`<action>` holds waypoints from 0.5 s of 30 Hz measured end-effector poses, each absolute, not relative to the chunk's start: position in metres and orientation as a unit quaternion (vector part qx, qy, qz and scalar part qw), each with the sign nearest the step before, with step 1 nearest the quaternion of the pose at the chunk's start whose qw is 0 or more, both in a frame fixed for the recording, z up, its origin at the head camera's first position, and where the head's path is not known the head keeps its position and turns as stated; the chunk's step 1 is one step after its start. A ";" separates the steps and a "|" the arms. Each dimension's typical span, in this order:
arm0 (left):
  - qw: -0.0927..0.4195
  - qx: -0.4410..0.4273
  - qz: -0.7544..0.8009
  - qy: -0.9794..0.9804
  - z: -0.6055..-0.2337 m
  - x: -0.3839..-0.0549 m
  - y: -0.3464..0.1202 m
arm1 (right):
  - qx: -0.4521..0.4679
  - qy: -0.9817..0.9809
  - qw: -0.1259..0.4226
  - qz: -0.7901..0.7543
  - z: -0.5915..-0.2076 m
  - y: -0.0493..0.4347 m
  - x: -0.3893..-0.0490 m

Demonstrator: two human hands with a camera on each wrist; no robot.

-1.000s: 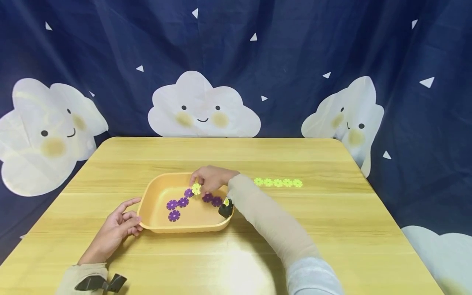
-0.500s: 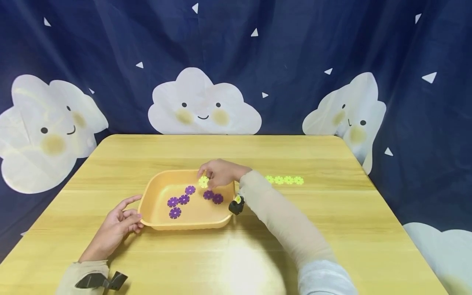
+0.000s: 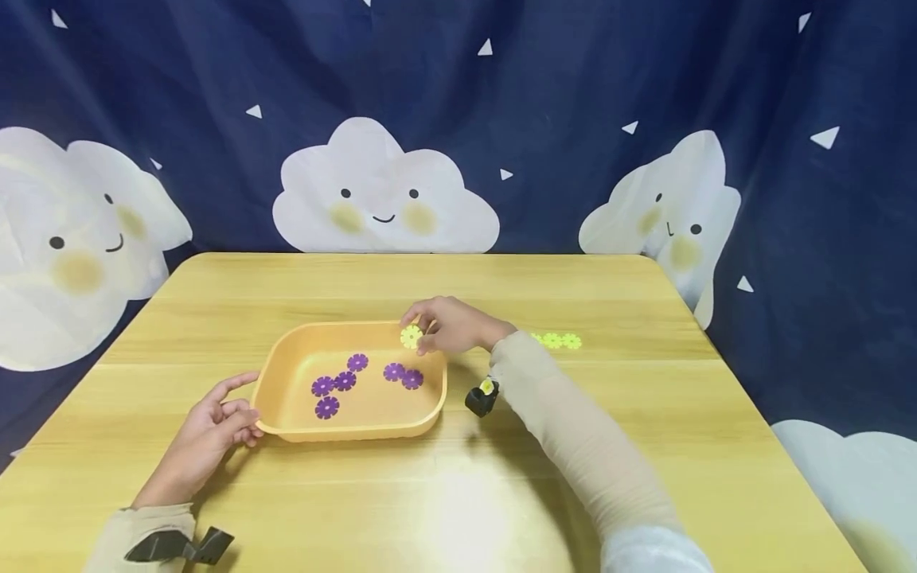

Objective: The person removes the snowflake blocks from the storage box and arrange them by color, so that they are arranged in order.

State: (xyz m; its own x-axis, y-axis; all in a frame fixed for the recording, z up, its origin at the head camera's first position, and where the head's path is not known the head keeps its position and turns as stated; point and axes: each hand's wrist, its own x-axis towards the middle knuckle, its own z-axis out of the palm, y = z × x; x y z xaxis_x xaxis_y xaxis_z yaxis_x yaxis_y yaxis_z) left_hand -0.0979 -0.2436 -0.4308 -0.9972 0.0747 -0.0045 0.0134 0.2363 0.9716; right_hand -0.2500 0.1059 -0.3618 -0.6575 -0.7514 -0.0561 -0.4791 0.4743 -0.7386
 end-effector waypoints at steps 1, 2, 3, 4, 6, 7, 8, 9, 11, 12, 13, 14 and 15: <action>0.020 0.027 0.615 0.788 -0.430 -0.098 -0.244 | -0.366 0.836 0.186 -0.365 -0.361 0.108 -0.250; 0.016 0.027 0.613 0.789 -0.430 -0.098 -0.244 | -0.364 0.835 0.182 -0.371 -0.360 0.110 -0.250; 0.014 0.027 0.611 0.791 -0.429 -0.099 -0.245 | -0.362 0.834 0.179 -0.376 -0.360 0.112 -0.250; 0.013 0.026 0.611 0.791 -0.429 -0.099 -0.244 | -0.359 0.834 0.175 -0.380 -0.359 0.115 -0.250; 0.012 0.028 0.612 0.791 -0.429 -0.099 -0.244 | -0.349 0.835 0.166 -0.391 -0.358 0.120 -0.250; 0.012 0.029 0.613 0.789 -0.429 -0.100 -0.243 | -0.342 0.835 0.164 -0.398 -0.358 0.123 -0.250; 0.013 0.030 0.613 0.789 -0.429 -0.100 -0.243 | -0.336 0.834 0.162 -0.406 -0.358 0.126 -0.250; 0.013 0.032 0.614 0.789 -0.429 -0.100 -0.243 | -0.331 0.834 0.161 -0.412 -0.358 0.129 -0.250; 0.013 0.034 0.615 0.788 -0.430 -0.101 -0.241 | -0.319 0.831 0.159 -0.428 -0.357 0.134 -0.250; 0.013 0.033 0.614 0.788 -0.430 -0.102 -0.241 | -0.312 0.831 0.156 -0.433 -0.357 0.137 -0.250; 0.013 0.034 0.613 0.789 -0.430 -0.102 -0.242 | -0.306 0.828 0.155 -0.443 -0.358 0.139 -0.250; 0.014 0.034 0.612 0.790 -0.431 -0.101 -0.242 | -0.302 0.827 0.149 -0.449 -0.359 0.142 -0.250; 0.015 0.035 0.611 0.791 -0.431 -0.101 -0.242 | -0.299 0.828 0.142 -0.452 -0.360 0.144 -0.251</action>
State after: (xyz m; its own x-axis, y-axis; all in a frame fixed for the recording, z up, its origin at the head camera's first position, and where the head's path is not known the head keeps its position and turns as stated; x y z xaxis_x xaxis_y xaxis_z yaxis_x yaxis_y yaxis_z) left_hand -0.1013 -0.2425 -0.4307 -0.9970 0.0746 0.0195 0.0377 0.2511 0.9672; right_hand -0.2505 0.1438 -0.3595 -0.7806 -0.6240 0.0357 -0.3679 0.4126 -0.8333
